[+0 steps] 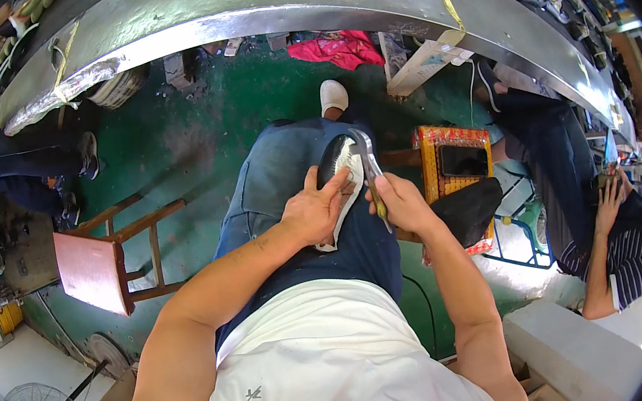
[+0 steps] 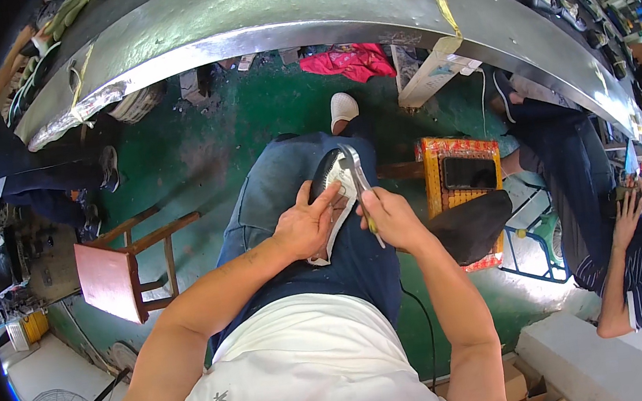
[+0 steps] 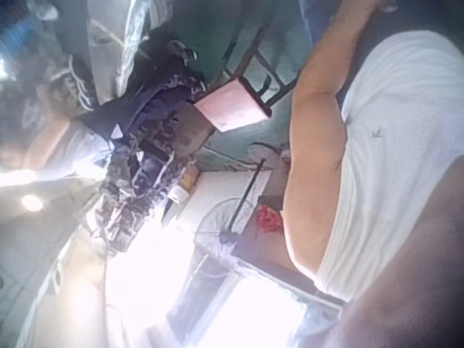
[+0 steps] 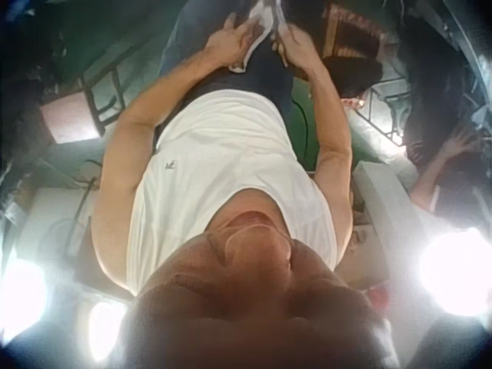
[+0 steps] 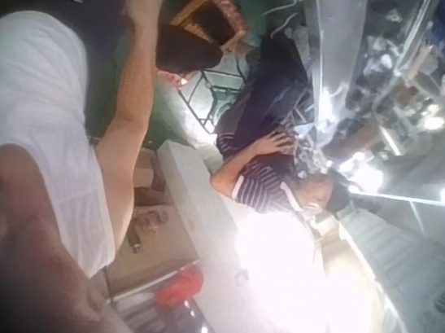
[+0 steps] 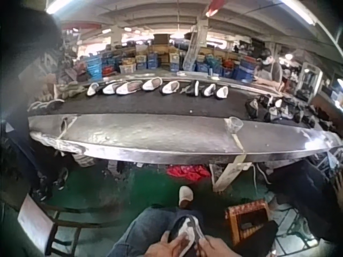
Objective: Manually fitting and smoothing the upper part of a shoe onto a last using a handheld tool.
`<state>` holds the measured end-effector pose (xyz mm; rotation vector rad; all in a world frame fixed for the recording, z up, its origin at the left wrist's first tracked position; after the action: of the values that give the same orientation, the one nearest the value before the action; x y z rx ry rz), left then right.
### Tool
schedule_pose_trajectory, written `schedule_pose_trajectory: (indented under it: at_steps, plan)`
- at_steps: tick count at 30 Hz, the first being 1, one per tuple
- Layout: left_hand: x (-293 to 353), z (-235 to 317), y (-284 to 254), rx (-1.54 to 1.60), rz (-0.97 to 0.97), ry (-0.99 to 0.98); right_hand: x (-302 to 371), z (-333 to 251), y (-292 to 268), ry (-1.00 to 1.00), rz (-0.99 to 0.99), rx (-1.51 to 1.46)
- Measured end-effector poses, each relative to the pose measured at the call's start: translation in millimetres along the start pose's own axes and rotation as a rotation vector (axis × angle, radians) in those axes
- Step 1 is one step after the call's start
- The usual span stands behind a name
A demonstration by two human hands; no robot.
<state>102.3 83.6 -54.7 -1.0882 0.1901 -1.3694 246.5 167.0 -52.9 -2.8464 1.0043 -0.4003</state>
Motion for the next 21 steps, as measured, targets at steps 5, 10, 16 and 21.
schedule_pose_trajectory:
  at_steps: [5, 10, 16, 21]
  plan:
    - [4.2, -4.3, 3.3, -0.061, -0.037, 0.016, -22.2, -1.7, 10.4, 0.195, -0.192, 0.141]
    - [4.1, -35.5, 8.1, 0.208, 0.222, -0.064, -9.5, -31.0, 27.7, -0.115, -0.152, 0.29]
    - [7.6, -46.0, 25.9, 0.396, -0.273, -0.021, 22.6, -37.8, 26.8, -0.137, -0.241, 0.699]
    - [18.4, -42.5, 32.9, 0.497, -0.363, 0.053, 35.1, -51.6, 34.7, -0.187, -0.158, 0.606]
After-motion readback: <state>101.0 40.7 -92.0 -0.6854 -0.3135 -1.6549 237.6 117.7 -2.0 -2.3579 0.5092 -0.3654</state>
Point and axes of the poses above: each hand's wrist, its own x-axis away from the middle knuckle, its own y-axis out of the palm, z = x × y, the point moved 10 cm from there along -x, towards the middle knuckle, and after that the axes turned 15 degrees about -y, right-handed, at the moved point
